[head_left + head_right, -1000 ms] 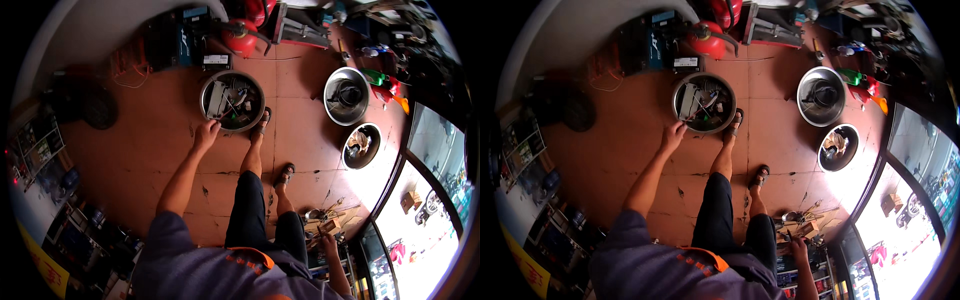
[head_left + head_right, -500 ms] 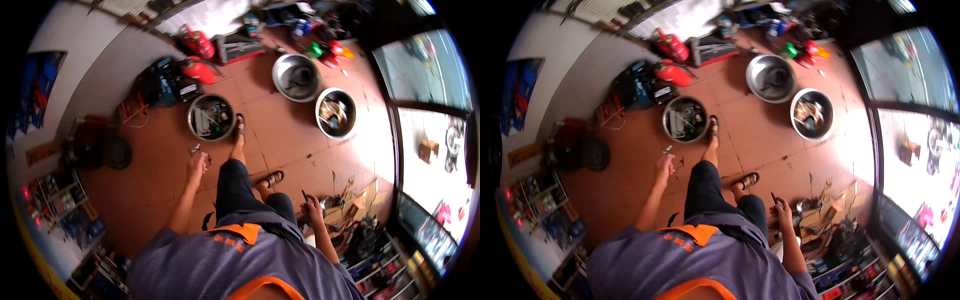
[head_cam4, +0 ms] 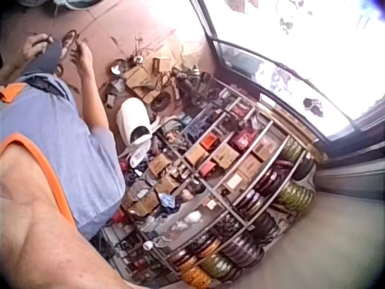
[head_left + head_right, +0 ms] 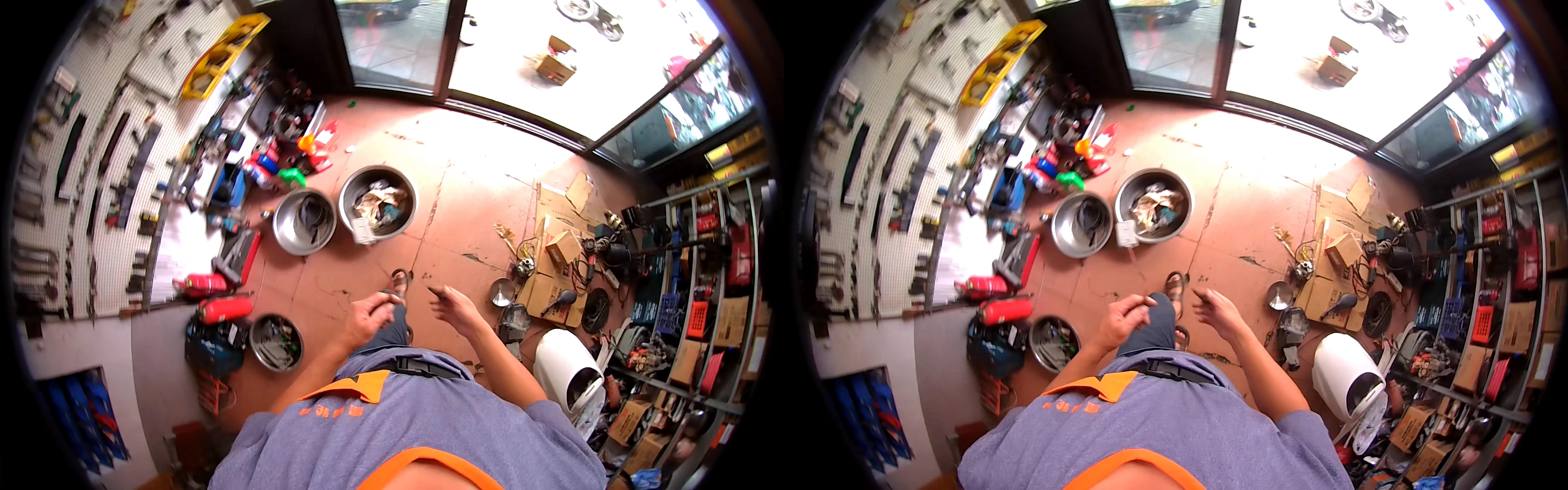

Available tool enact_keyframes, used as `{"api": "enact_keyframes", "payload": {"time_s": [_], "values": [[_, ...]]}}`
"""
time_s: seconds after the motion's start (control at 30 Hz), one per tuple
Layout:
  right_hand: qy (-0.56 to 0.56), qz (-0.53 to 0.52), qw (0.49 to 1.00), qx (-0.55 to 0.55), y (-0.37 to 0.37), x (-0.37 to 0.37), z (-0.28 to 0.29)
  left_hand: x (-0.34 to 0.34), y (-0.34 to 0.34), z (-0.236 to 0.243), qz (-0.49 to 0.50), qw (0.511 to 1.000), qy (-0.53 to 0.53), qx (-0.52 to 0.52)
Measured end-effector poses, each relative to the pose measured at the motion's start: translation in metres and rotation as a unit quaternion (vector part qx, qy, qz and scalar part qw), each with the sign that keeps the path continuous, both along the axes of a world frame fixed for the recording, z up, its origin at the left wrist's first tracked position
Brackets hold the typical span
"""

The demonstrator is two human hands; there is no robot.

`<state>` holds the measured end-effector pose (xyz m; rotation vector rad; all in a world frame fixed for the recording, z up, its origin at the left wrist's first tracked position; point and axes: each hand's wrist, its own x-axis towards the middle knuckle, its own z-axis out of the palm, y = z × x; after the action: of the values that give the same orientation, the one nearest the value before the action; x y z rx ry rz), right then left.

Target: The person prepares electrical components by removing connectors from a plastic case and then proceeds to strip and join wires on a scooter near the battery compartment.

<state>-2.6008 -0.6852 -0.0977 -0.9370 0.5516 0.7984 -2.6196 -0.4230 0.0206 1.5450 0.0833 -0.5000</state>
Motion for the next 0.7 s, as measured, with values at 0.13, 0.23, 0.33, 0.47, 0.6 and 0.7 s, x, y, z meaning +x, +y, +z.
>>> {"api": "enact_keyframes", "payload": {"time_s": [0.13, 0.23, 0.33, 0.47, 0.6, 0.7], "values": [[-0.019, -0.102, 0.987, 0.121, 0.000, 0.126, 0.025, 0.090, -0.070, 0.006, -0.228, 0.963, -0.131, 0.063], [0.012, -0.211, 0.954, 0.213, -0.056, 0.219, 0.008, 0.165, -0.117, -0.015, -0.278, 0.946, -0.161, 0.041], [0.039, -0.252, 0.956, 0.147, -0.132, 0.302, -0.012, 0.248, -0.166, -0.029, -0.317, 0.931, -0.181, 0.028], [-0.073, -0.174, 0.973, -0.133, -0.191, 0.351, 0.035, 0.362, -0.248, 0.010, -0.363, 0.931, -0.033, 0.019], [-0.205, -0.122, 0.957, -0.168, -0.240, 0.401, 0.018, 0.475, -0.322, -0.007, -0.319, 0.946, -0.059, 0.025], [-0.275, -0.106, 0.946, -0.137, -0.273, 0.464, 0.033, 0.564, -0.371, -0.015, -0.302, 0.951, 0.048, -0.046]]}}
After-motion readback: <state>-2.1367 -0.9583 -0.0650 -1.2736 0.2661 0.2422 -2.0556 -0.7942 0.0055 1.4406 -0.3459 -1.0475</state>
